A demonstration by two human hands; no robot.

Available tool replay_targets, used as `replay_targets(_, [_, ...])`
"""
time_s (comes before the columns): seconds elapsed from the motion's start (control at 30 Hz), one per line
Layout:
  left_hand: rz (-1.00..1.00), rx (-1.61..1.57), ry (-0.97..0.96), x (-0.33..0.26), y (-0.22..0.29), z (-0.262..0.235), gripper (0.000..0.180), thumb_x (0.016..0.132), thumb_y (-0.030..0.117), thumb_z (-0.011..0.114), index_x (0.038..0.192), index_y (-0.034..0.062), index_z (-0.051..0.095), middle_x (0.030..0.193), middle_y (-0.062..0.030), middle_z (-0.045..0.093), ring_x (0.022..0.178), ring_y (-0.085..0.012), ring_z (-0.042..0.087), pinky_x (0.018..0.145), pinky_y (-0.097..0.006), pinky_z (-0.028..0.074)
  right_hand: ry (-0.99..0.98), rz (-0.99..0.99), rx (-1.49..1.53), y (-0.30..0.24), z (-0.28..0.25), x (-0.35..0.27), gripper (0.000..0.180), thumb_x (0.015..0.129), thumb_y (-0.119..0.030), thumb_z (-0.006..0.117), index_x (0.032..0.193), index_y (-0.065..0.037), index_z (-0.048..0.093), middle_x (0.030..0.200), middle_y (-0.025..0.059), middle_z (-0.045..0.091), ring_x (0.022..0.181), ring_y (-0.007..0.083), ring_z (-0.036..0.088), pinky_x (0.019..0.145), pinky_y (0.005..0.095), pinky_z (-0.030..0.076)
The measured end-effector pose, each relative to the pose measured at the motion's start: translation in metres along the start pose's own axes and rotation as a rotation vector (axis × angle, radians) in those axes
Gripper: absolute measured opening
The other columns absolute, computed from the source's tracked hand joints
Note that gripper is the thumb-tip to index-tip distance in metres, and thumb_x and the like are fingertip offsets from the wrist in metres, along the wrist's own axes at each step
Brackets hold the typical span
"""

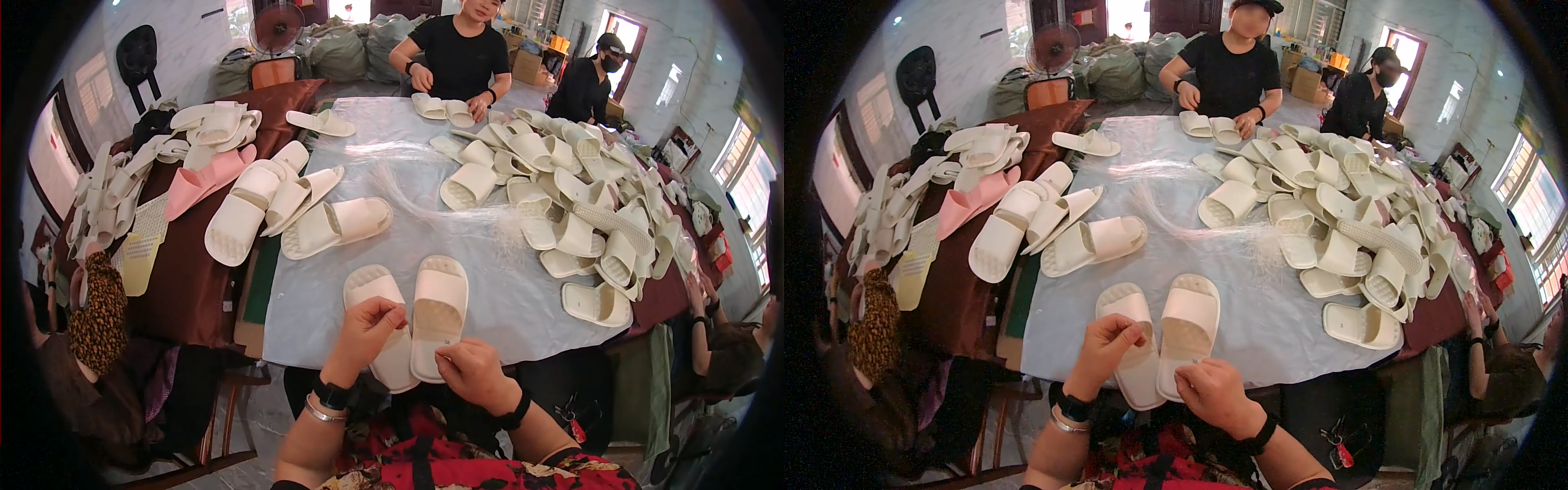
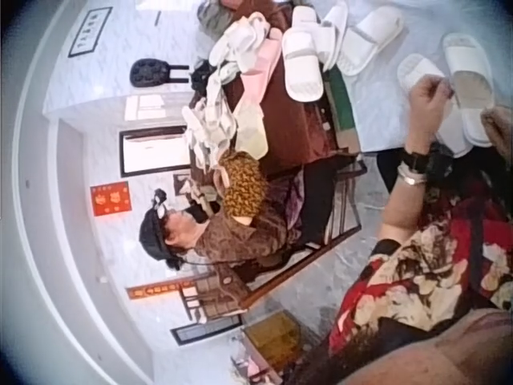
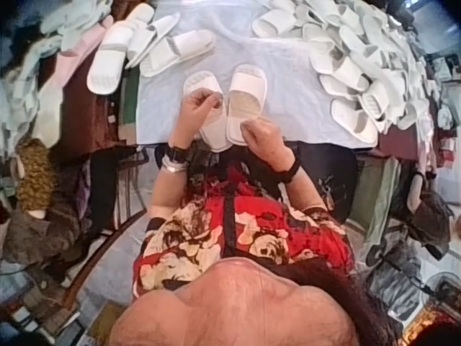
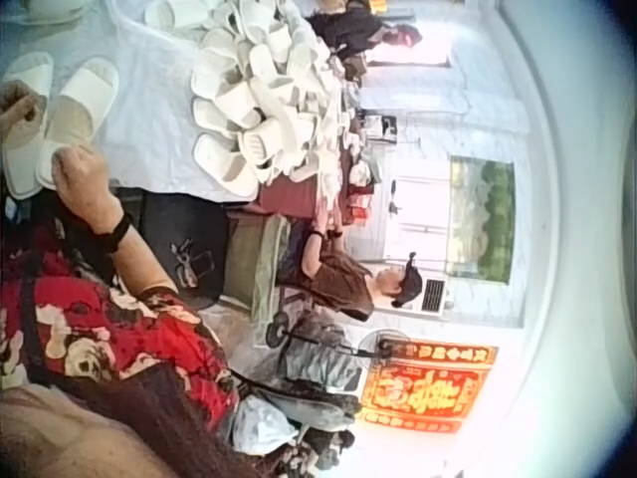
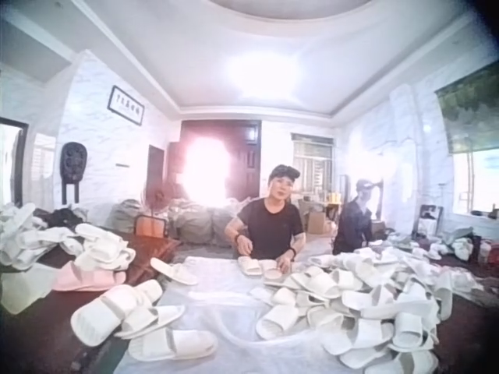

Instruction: Inspecting and cleaning manufactured slippers at a workstation.

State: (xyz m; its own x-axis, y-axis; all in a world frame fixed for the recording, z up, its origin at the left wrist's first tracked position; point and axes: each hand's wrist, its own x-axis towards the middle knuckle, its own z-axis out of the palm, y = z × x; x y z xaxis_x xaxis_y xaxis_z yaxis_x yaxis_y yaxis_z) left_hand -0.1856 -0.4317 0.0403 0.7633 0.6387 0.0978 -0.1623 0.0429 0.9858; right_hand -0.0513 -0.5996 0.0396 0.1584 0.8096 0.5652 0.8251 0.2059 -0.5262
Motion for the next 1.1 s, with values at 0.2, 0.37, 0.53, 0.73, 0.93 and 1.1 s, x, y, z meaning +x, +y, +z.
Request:
replay_targets(0.2, [0.0,-0.167,-0.023,-0.017,-0.001,0.011,0.011,0.093,0.011,0.06,0.091,0.0,0.063,0.081,-0.0028,0.066,0.077,-0.0088,0.061,0.072,-0.023,0.049,-0.009,-0.047,-0.038,-0.005,0.011,0.012,0.013,0.077,-0.007,0.069,0.087,-0.004,0.062,0.064,0.0098,0.059,0.056,0.0279,0.058,0.052,0.0382,0.046])
replay_targets(0.37, [-0.019,-0.132,-0.014,-0.021,-0.001,0.009,0.012,0.093,0.012,0.06,0.091,0.0006,0.062,0.082,-0.0045,0.066,0.078,-0.0101,0.061,0.074,-0.024,0.049,0.109,0.046,0.06,-0.012,0.006,0.018,0.012,0.077,-0.007,0.069,0.087,-0.005,0.062,0.061,0.0092,0.058,0.054,0.0285,0.056,0.05,0.0384,0.045])
replay_targets(0.53, [-0.008,-0.137,-0.03,-0.022,-0.01,0.015,0.012,0.093,0.013,0.06,0.09,0.0022,0.06,0.082,-0.0052,0.066,0.077,-0.0121,0.062,0.074,-0.026,0.05,0.065,-0.038,-0.024,-0.001,0.005,0.006,0.01,0.077,-0.009,0.068,0.084,-0.006,0.061,0.063,0.0095,0.058,0.056,0.0295,0.058,0.052,0.0387,0.046])
replay_targets(0.73, [-0.012,-0.081,-0.019,-0.006,-0.011,-0.001,0.012,0.093,0.011,0.06,0.092,-0.0006,0.064,0.083,-0.0029,0.065,0.079,-0.008,0.059,0.074,-0.024,0.049,0.047,-0.017,-0.022,-0.003,0.0,0.008,0.009,0.075,-0.005,0.066,0.08,-0.006,0.059,0.064,0.0102,0.057,0.059,0.0292,0.058,0.053,0.0387,0.046])
replay_targets(0.93, [0.287,0.647,0.34,0.038,-0.012,-0.044,0.019,0.086,0.014,0.066,0.096,-0.0025,0.064,0.089,-0.0138,0.067,0.084,-0.0251,0.064,0.078,-0.032,0.05,-0.076,0.022,-0.091,0.004,0.012,-0.001,0.008,0.076,-0.011,0.065,0.073,-0.008,0.057,0.061,0.0104,0.057,0.057,0.0314,0.058,0.053,0.0418,0.047])
replay_targets(1.1, [0.132,0.755,0.149,0.041,-0.042,-0.063,0.043,0.083,0.029,0.067,0.11,-0.0034,0.063,0.097,-0.0202,0.066,0.088,-0.0323,0.064,0.08,-0.037,0.05,-0.457,0.125,-0.264,0.002,0.02,-0.005,0.016,0.079,-0.019,0.06,0.069,-0.007,0.055,0.06,0.0154,0.06,0.06,0.0347,0.062,0.053,0.0454,0.049])
